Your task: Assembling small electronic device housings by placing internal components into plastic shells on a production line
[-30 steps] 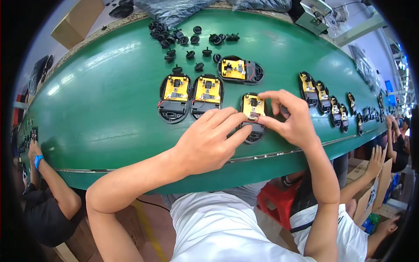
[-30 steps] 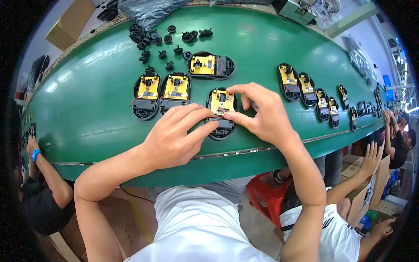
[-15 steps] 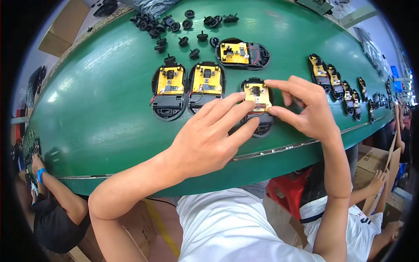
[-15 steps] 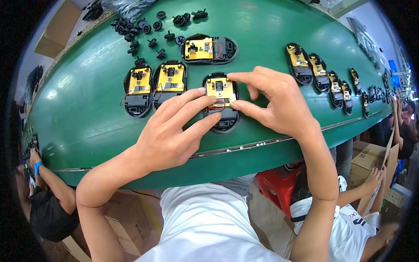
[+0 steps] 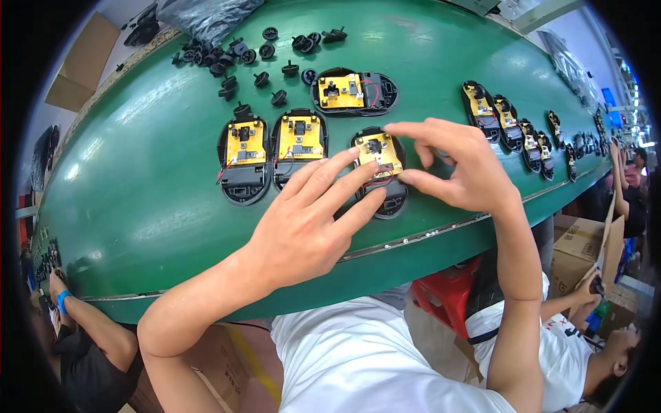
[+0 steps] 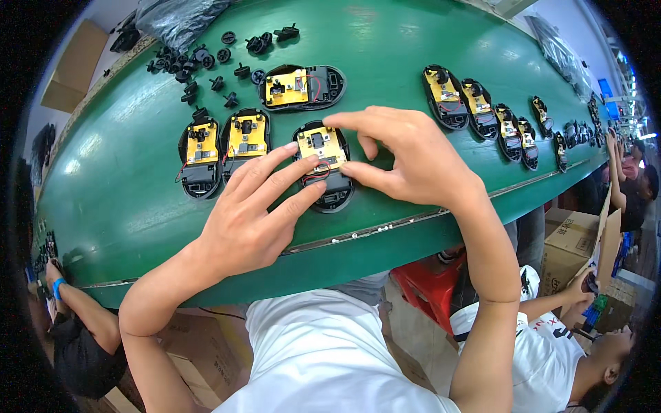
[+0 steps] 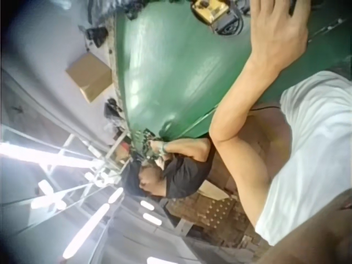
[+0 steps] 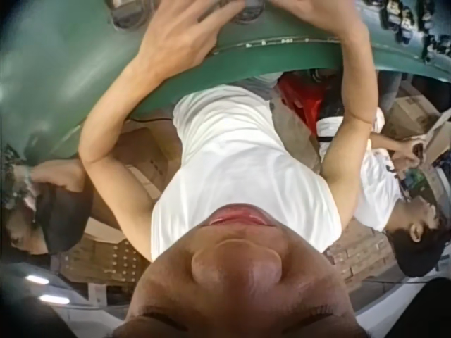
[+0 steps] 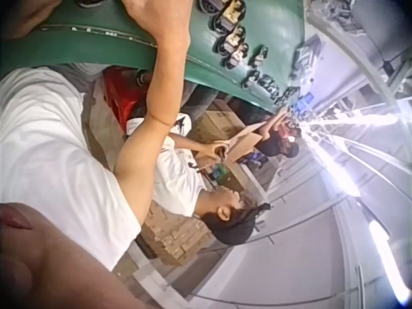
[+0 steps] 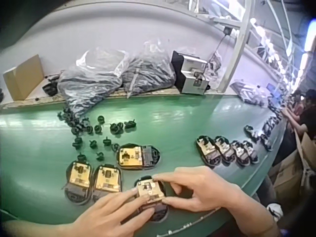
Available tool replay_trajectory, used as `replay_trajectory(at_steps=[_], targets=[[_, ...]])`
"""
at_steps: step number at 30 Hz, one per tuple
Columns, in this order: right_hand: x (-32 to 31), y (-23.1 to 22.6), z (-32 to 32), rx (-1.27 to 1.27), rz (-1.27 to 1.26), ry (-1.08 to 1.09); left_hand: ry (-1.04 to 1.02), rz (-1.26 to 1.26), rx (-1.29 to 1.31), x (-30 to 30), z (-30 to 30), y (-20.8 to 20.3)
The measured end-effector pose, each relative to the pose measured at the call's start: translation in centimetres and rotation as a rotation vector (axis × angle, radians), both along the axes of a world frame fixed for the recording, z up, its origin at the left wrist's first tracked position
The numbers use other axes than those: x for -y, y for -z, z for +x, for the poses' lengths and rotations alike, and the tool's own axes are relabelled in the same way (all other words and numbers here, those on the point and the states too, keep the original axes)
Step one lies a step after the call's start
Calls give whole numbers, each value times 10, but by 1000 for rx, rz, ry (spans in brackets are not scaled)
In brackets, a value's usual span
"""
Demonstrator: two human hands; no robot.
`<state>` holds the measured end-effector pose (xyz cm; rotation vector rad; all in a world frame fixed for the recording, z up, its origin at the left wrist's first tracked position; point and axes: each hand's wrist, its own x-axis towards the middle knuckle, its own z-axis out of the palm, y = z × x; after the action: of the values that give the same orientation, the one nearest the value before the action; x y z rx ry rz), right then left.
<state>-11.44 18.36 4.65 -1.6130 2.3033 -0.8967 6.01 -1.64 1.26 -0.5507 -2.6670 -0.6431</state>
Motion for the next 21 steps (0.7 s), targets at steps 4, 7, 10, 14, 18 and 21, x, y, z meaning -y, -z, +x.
replay_trajectory(at_steps=[4, 7, 10, 14, 18, 21], targets=[[2, 2, -7, 80, 22, -45, 4, -6, 5, 0, -1, -2], [3, 2, -4, 124, 29, -22, -29, 4, -31, 2, -1, 1], [0, 7, -6, 164, 15, -6, -31, -76, -38, 2, 0, 0], [-11, 2, -9, 504, -68, 132, -20, -209, -14, 0, -3, -5], [-24, -2, -10, 690, -254, 183, 45, -196, -12, 4, -12, -3], [-29, -13, -4, 782, -154, 164, 28, -126, -33, 5, -14, 1]])
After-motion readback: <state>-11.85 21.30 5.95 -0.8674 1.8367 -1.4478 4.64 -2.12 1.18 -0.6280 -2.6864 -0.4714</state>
